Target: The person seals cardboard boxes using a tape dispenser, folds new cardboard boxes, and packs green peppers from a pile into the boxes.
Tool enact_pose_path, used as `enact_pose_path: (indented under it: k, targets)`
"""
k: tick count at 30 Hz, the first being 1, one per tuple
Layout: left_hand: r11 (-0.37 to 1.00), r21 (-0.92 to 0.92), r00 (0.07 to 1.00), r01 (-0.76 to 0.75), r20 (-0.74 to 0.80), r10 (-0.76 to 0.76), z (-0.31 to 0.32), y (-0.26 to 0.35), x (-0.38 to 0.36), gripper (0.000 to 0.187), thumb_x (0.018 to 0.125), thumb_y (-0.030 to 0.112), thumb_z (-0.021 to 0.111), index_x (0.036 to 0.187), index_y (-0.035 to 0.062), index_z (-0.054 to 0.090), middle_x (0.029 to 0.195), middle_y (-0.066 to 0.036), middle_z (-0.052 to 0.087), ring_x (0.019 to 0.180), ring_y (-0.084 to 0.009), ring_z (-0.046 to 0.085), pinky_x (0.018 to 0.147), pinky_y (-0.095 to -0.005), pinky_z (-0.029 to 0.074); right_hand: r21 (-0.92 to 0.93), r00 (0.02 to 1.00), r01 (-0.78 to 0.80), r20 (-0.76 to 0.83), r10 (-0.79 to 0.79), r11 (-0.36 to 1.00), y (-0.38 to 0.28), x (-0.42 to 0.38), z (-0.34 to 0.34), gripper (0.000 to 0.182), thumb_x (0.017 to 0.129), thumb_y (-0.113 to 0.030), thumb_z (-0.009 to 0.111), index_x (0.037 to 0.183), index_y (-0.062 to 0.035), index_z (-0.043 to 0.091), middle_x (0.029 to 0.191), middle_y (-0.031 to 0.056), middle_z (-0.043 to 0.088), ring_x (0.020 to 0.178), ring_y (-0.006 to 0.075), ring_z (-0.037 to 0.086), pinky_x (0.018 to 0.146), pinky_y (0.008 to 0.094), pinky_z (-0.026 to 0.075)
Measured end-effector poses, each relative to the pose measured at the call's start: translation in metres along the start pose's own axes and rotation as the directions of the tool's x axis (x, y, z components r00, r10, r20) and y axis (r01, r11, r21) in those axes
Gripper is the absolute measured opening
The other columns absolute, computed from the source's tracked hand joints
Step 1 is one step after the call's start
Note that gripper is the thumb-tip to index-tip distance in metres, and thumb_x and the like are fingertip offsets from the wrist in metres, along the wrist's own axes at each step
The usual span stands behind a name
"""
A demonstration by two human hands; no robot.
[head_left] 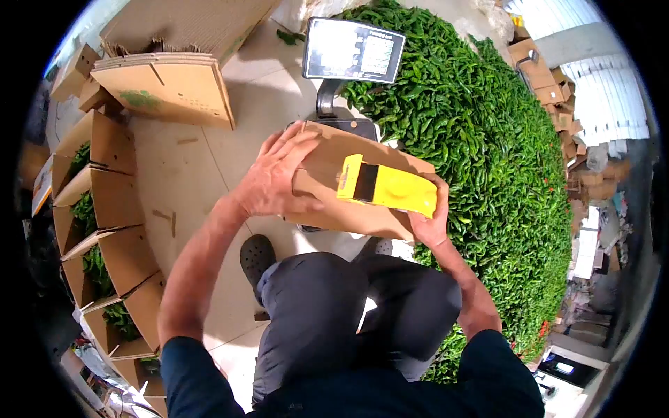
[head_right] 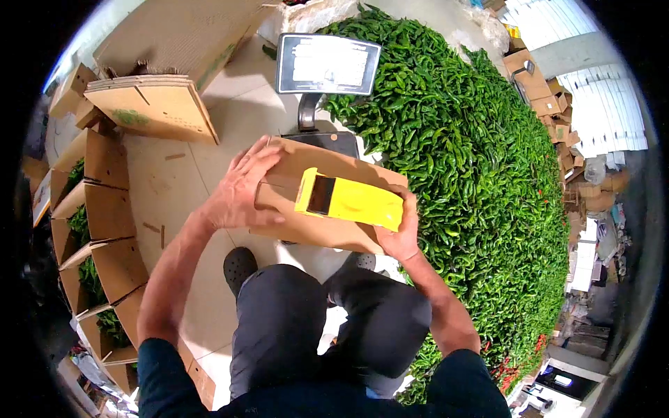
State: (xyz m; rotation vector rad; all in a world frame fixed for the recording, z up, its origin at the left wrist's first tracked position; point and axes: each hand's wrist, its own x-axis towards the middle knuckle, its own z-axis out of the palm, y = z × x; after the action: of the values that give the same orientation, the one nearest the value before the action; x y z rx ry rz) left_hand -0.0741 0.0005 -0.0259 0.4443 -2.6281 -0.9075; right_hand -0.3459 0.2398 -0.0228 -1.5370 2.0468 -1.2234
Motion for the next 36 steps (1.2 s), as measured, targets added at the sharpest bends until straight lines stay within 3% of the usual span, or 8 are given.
enact_pose_path:
  k: [6,10,20,21,22,29,32,36]
  targets:
    - [0.991,-0.128,0.999,0.043,0.019,-0.041,0.001,-0.015,0.0,0.093,0.065,0.045,0.087,0.138,0.0056,0.046,0.149,-0.011,0.043,0.141,-0.0347,0.038,0.117,-0.0459,0.03,-0.266,0.967,0.216,0.192,-0.168,0.94,-0.037,0.03,-0.041,0.07,0.08,-0.016,0.081,0.137,-0.0068,0.042,0.122,0.0209,0.063,0.108,0.0396,0.066,0.093,0.0436,0.055]
    - [0.979,-0.187,0.995,0.076,0.072,-0.064,-0.006,-0.017,-0.008,0.092,0.064,0.041,0.088,0.138,0.0045,0.046,0.151,-0.013,0.041,0.139,-0.0344,0.04,0.116,-0.0431,0.033,-0.442,0.943,-0.026,0.287,0.169,0.897,-0.007,0.022,-0.138,0.064,0.083,-0.005,0.075,0.137,-0.0117,0.041,0.113,0.019,0.067,0.099,0.037,0.069,0.085,0.0411,0.058]
    - [0.978,-0.134,0.981,0.161,0.131,-0.144,-0.005,0.021,0.013,0.089,0.066,0.034,0.085,0.139,0.0042,0.045,0.153,-0.013,0.038,0.142,-0.0355,0.036,0.118,-0.0433,0.03,-0.547,0.897,-0.138,0.285,0.339,0.826,0.029,-0.023,-0.185,0.056,0.084,-0.001,0.07,0.128,-0.0073,0.036,0.103,0.0205,0.063,0.093,0.0394,0.066,0.079,0.0442,0.055]
    - [0.98,-0.098,0.977,0.171,0.144,-0.156,-0.008,0.023,0.014,0.089,0.067,0.035,0.085,0.14,0.0048,0.044,0.153,-0.014,0.038,0.143,-0.0353,0.035,0.119,-0.0446,0.029,-0.557,0.894,-0.165,0.264,0.362,0.814,0.051,-0.034,-0.179,0.06,0.084,0.002,0.07,0.131,-0.0064,0.034,0.104,0.0168,0.062,0.097,0.031,0.065,0.083,0.0403,0.055]
    - [0.982,-0.063,0.973,0.18,0.158,-0.168,-0.009,0.026,0.014,0.09,0.067,0.035,0.084,0.141,0.0055,0.043,0.153,-0.014,0.037,0.144,-0.0351,0.033,0.119,-0.046,0.028,-0.479,0.925,-0.143,0.246,0.289,0.866,0.07,-0.043,-0.173,0.054,0.085,-0.003,0.071,0.126,-0.0063,0.036,0.106,0.0224,0.063,0.098,0.0404,0.065,0.084,0.0446,0.056]
    - [0.815,0.578,0.98,-0.039,0.181,-0.081,0.015,0.073,0.038,0.094,0.079,0.051,0.072,0.149,-0.0001,0.036,0.156,-0.015,0.034,0.149,-0.032,0.023,0.122,-0.0558,0.012,-0.149,0.938,-0.315,0.101,0.331,0.937,0.159,-0.09,-0.073,0.06,0.086,-0.011,0.077,0.133,-0.0048,0.039,0.117,0.0161,0.066,0.109,0.0287,0.065,0.092,0.0371,0.054]
    - [0.869,0.464,0.969,-0.172,0.239,0.064,0.06,0.101,0.076,0.092,0.084,0.058,0.064,0.148,-0.0036,0.037,0.157,-0.015,0.033,0.149,-0.032,0.023,0.122,-0.0534,0.011,0.289,0.943,-0.333,0.092,0.32,0.897,0.161,-0.095,-0.031,0.056,0.089,-0.009,0.074,0.132,-0.005,0.038,0.115,0.0126,0.066,0.108,0.0233,0.065,0.091,0.0337,0.054]
    - [0.876,0.377,0.928,-0.302,0.328,0.178,0.125,0.153,0.132,0.098,0.086,0.066,0.057,0.151,-0.0032,0.032,0.16,-0.017,0.027,0.151,-0.0305,0.019,0.122,-0.0539,0.01,0.198,0.937,-0.341,0.149,0.316,0.919,0.181,-0.096,-0.017,0.056,0.09,-0.012,0.071,0.135,-0.0056,0.038,0.118,0.0136,0.067,0.111,0.0245,0.066,0.095,0.035,0.053]
